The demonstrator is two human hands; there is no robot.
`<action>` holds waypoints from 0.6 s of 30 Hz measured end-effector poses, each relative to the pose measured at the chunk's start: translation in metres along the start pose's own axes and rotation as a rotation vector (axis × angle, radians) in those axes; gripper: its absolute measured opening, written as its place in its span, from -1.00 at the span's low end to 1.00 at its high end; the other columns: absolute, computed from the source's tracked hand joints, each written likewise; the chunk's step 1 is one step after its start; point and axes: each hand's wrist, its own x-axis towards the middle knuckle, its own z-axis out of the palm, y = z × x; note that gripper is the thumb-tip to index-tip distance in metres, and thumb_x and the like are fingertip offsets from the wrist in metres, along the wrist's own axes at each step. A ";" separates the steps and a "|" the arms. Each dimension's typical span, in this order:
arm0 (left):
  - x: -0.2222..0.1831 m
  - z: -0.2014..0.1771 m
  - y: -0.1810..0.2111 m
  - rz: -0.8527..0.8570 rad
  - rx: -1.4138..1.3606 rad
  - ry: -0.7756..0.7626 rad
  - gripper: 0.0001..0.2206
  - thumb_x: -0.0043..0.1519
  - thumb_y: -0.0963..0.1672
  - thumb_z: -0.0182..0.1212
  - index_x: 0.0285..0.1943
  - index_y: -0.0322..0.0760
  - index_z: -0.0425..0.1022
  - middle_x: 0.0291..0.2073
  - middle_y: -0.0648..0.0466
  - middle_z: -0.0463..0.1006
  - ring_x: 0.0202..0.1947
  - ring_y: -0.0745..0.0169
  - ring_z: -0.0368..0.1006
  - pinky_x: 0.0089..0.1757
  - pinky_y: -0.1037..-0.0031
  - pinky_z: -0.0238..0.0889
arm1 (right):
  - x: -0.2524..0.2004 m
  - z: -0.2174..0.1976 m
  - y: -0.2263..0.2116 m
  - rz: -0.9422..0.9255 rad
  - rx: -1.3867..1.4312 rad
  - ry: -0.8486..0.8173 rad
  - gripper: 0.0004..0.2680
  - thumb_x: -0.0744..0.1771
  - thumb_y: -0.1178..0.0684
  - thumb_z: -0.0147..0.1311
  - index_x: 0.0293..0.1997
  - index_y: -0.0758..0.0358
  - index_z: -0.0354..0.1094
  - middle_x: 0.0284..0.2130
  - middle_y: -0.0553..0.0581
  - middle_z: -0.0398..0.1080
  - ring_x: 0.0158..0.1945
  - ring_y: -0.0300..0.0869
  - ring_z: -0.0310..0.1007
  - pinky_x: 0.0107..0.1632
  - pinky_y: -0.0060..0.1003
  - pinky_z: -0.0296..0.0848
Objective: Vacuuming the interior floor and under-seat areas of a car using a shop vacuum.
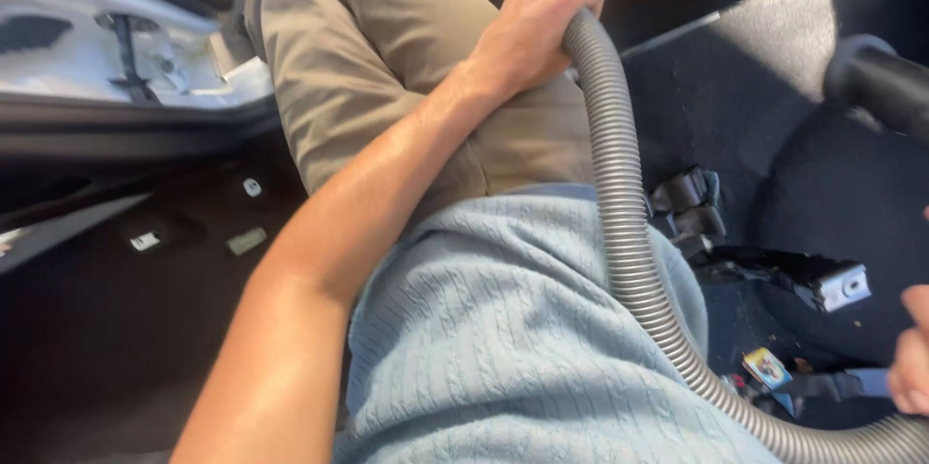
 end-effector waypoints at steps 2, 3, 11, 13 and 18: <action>0.003 0.003 0.012 0.064 -0.029 -0.013 -0.77 0.05 -0.12 0.39 -0.26 -0.22 0.40 -0.30 0.04 0.43 -0.10 -0.05 0.33 0.03 0.16 0.12 | 0.009 0.005 -0.004 0.061 -0.009 -0.076 -0.45 0.51 0.03 -0.12 0.66 -0.01 -0.50 -0.19 0.39 0.33 -0.22 0.26 0.50 -0.21 0.23 0.55; 0.007 0.004 0.014 0.062 -0.042 -0.015 -0.78 0.09 -0.13 0.39 -0.28 -0.23 0.39 -0.32 0.05 0.42 -0.13 -0.02 0.33 0.02 0.21 0.13 | 0.014 0.008 -0.006 0.116 -0.014 -0.162 -0.43 0.51 0.03 -0.13 0.65 -0.05 -0.56 -0.20 0.43 0.33 -0.22 0.31 0.52 -0.20 0.26 0.55; 0.001 0.020 0.017 0.070 -0.033 -0.054 -0.84 0.06 -0.16 0.37 -0.32 -0.20 0.42 -0.36 0.09 0.44 -0.16 0.03 0.35 -0.04 0.21 0.11 | 0.059 0.021 -0.016 0.182 -0.365 0.080 -0.25 0.38 0.15 0.22 0.66 0.13 -0.46 -0.47 0.42 0.30 -0.50 0.24 0.56 -0.46 0.15 0.58; -0.003 0.025 0.013 0.139 -0.012 -0.070 -0.84 0.08 -0.17 0.37 -0.31 -0.21 0.42 -0.29 0.03 0.47 -0.11 -0.02 0.35 0.01 0.20 0.12 | 0.104 0.049 -0.023 0.280 -0.594 0.137 -0.28 0.34 0.07 0.25 0.64 0.27 -0.29 -0.51 0.34 0.29 -0.52 0.14 0.49 -0.51 0.00 0.55; 0.003 0.018 0.032 0.205 -0.123 -0.083 -0.81 0.05 -0.18 0.37 -0.21 -0.21 0.47 -0.21 0.02 0.53 0.02 -0.03 0.37 0.02 0.15 0.09 | 0.129 0.044 -0.030 0.379 -0.826 0.207 -0.30 0.30 0.01 0.20 0.62 0.20 -0.20 -0.50 0.33 0.26 -0.55 0.16 0.48 -0.54 0.05 0.56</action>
